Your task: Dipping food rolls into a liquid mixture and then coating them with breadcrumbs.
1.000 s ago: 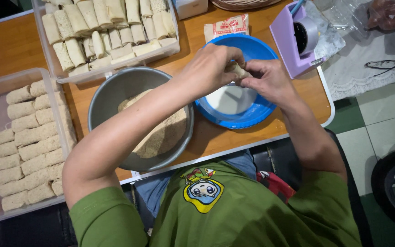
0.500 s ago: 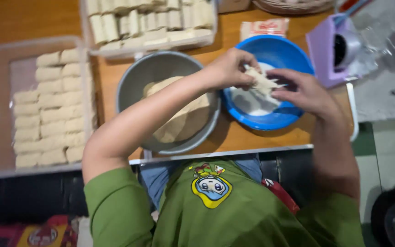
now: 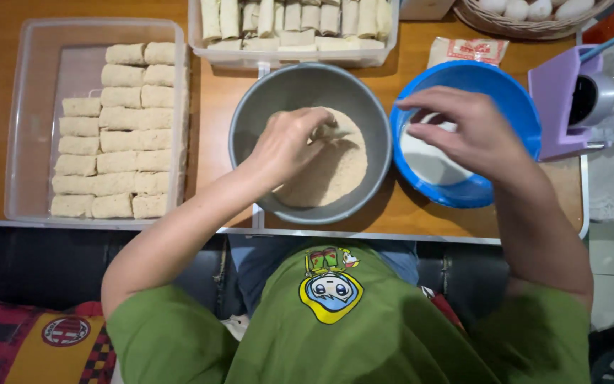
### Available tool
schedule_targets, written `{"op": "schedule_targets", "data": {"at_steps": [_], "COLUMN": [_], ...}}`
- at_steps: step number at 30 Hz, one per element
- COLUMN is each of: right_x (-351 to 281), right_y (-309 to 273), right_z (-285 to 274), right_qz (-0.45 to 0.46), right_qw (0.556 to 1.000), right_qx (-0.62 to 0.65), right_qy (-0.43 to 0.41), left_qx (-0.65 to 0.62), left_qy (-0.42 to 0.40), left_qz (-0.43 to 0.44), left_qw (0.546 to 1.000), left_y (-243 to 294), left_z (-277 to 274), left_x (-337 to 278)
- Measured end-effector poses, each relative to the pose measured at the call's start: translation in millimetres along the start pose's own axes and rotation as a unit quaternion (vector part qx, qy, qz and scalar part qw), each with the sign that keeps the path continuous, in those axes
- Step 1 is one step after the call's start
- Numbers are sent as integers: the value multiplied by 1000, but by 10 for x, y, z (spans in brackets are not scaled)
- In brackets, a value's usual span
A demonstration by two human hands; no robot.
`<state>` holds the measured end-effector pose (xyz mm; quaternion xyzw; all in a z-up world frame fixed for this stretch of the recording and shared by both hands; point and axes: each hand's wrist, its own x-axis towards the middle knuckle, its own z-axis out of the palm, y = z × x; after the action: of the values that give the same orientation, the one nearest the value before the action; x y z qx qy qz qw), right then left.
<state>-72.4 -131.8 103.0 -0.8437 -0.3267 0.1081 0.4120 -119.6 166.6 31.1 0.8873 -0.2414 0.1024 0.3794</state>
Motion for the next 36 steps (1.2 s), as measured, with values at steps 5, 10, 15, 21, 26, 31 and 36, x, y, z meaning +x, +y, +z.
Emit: {"op": "schedule_targets", "data": {"at_steps": [5,10,15,21,26,31,36], "right_x": [384,559,657,687,783,938,1174], "right_y": [-146,198,153,506,837,524,-123], "right_z": [369,770,1142,1481,1483,1207,1067], "right_qz": [-25,-82,8,72,103,57,97], "right_qw": [997,975,939,931,932,943,947], "right_qx": [-65,-185,-290,-313,-284,-263,-192], "right_qy": [-40,-95,-186,-174,-200,-197,-241], "left_qx": [124,187,172,189,173,155,151], "left_qy": [-47,-118,-119,-80,-84,-84,-84], "left_qz": [-14,8,10,-46,-77,-87,-95], "left_qw": [991,975,978,978,978,980,980], "left_y": [-193,-216,-230,-339,-368,-463,-476], "left_z": [138,162,-45,-50,15,16,-61], "left_x": [-202,-393,-438,-315,-249,-242,-311]}}
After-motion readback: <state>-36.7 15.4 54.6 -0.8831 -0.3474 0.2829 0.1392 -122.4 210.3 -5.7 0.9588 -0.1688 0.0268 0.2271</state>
